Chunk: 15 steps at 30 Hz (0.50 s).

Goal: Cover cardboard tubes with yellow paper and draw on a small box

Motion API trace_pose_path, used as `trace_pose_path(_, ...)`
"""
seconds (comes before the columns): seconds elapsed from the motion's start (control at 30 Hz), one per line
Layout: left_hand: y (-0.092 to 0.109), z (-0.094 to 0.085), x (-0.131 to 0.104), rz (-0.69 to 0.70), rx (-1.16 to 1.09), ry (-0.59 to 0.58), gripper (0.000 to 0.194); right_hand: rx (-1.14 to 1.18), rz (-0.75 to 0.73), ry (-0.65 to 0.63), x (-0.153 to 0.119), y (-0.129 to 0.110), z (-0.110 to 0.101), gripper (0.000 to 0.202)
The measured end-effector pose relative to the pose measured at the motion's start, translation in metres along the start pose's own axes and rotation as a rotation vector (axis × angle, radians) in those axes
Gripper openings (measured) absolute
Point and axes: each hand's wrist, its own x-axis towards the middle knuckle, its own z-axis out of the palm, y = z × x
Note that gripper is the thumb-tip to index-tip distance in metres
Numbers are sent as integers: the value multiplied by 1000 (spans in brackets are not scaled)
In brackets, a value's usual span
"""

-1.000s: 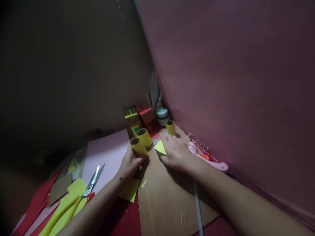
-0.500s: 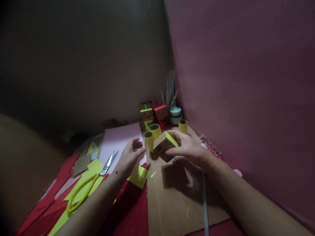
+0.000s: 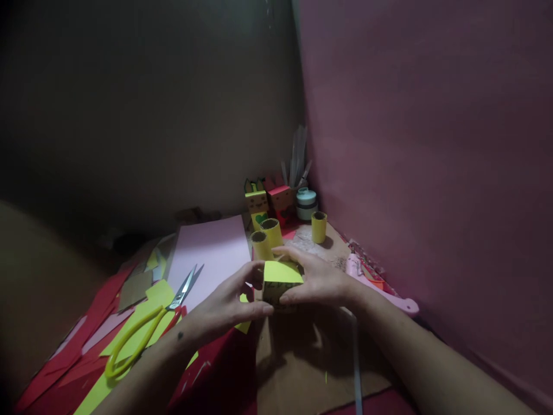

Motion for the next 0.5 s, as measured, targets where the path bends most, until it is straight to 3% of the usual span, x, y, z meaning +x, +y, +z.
trace_pose_path(0.13, 0, -3, 1, -67, 13, -46, 51, 80, -18, -38, 1, -1, 4, 74)
trace_pose_path(0.2, -1, -5, -2, -76, 61, -47, 52, 168, -8, 33, 2, 0, 5, 63)
trace_pose_path(0.3, -4, -9, -14, -82, 63, -18, 53, 171, 58, 385, 6, 5, -1, 48)
trace_pose_path(0.4, -8, -10, -31, -102, 14, 41, 56, 1, 160, 775, 15, 16, -22, 45)
trace_pose_path(0.5, -14, -9, -46, -134, -124, 93, 60, -171, 256, 880, 32, 31, -49, 57)
